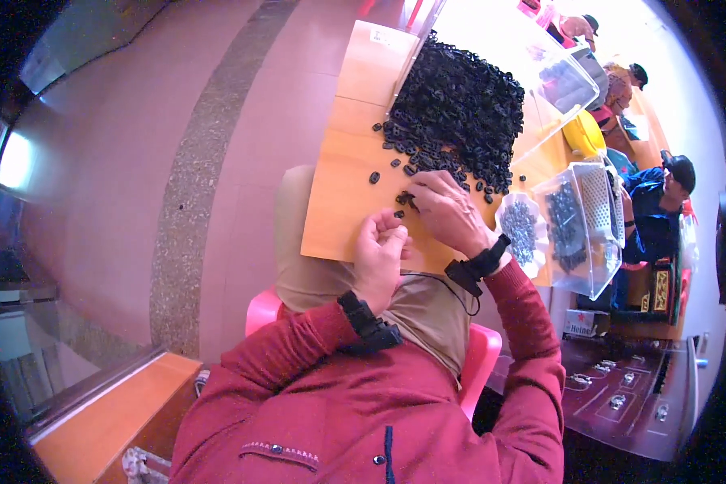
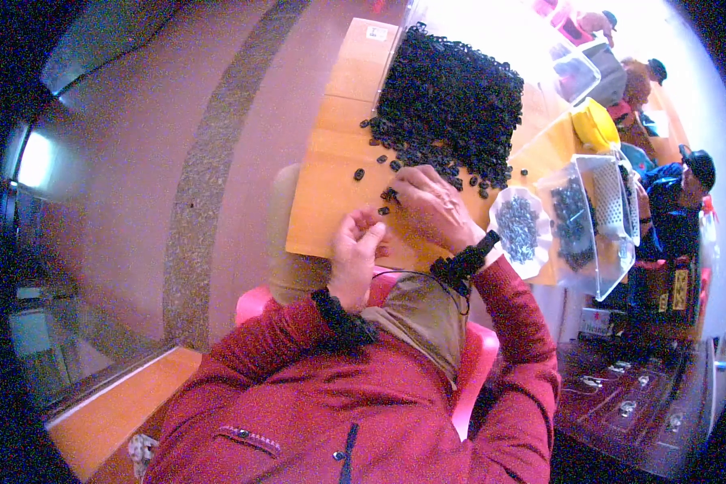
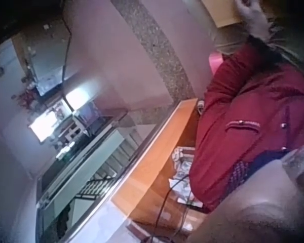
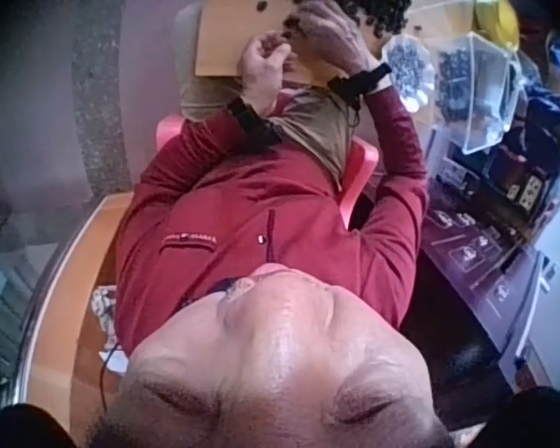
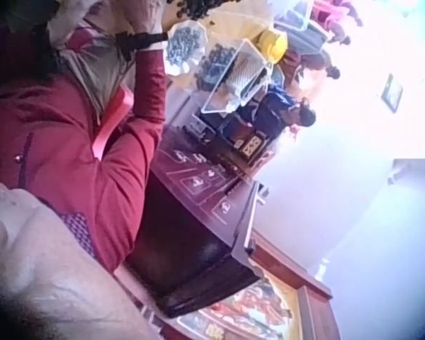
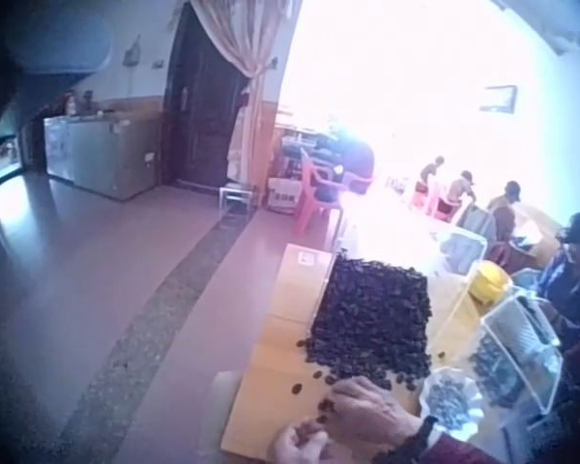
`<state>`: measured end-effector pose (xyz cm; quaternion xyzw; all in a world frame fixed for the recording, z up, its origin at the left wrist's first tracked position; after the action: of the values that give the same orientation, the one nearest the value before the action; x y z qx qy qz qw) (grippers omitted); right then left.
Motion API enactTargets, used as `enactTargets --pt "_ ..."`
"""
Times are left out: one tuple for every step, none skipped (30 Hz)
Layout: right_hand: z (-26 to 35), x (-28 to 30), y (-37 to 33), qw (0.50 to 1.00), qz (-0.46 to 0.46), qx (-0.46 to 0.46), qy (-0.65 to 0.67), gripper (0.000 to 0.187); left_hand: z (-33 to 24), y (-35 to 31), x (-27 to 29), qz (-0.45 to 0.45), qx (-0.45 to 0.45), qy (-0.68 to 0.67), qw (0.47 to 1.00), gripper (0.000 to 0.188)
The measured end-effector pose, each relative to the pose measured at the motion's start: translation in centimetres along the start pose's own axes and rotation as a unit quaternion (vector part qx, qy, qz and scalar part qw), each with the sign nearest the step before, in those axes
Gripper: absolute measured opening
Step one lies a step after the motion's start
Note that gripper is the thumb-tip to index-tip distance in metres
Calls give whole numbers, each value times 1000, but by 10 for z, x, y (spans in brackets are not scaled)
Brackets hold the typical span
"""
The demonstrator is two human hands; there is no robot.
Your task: The person picks up a black plastic cord lock and a metal spring from the table, inserts the spring into the cord lock, and places the assembled piece into a white dish.
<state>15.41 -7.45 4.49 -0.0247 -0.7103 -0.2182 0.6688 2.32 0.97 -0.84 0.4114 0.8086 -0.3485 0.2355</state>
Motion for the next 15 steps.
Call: enactTargets --pt "-1 3 -2 1000 3 -3 0 26 0 0 -1 1 4 0 1000 31" --pt "-2 7 -4 1000 -11 -26 10 26 -1 0 -2 -2 5 1 1000 30" --pt "-3 10 -7 998 -25 -49 20 26 -1 0 -2 -5 6 2 1000 30" --pt "-3 10 -8 998 -25 -58 31 26 0 0 -1 -5 5 3 1000 30" --pt "-2 11 -9 997 -25 -58 31 26 2 1 1 0 -1 -2 1000 30" --pt "0 12 -9 998 -14 -60 27 26 4 2 1 4 -8 -7 1000 30" --pt "1 12 -10 998 -3 -62 23 25 3 1 0 5 -8 -6 1000 30" --pt "0 11 -11 998 -4 -63 23 25 2 0 0 -1 -12 -5 1000 26" --pt "-2 8 -12 998 3 -63 20 26 2 0 -1 -7 -17 -3 1000 23" --pt "-5 5 -12 998 9 -63 16 27 2 1 0 -6 -17 -3 1000 23" --pt "-7 4 -12 998 8 -63 15 27 3 2 1 -2 -18 -2 1000 24" --pt "-10 3 -12 998 4 -64 10 26 3 2 1 2 -18 -1 1000 25" --pt "-12 2 -11 998 0 -65 5 26 2 2 0 3 -19 0 1000 25" --pt "-14 1 -8 998 -1 -65 5 26 0 1 -1 0 -19 10 1000 26" --pt "-15 -1 -3 999 -10 -53 -2 27 -1 1 -2 -3 -20 20 1000 27"
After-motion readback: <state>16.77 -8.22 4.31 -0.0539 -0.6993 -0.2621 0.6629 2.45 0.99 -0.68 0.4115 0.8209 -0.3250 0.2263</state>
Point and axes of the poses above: each hand's wrist, its own y-axis towards the middle knuckle, its own x-axis out of the back of the hand, z = x × y, the point moved 2 cm from there along y, towards the middle knuckle, and after that the axes turned 9 degrees about -y, right-handed, at the moved point
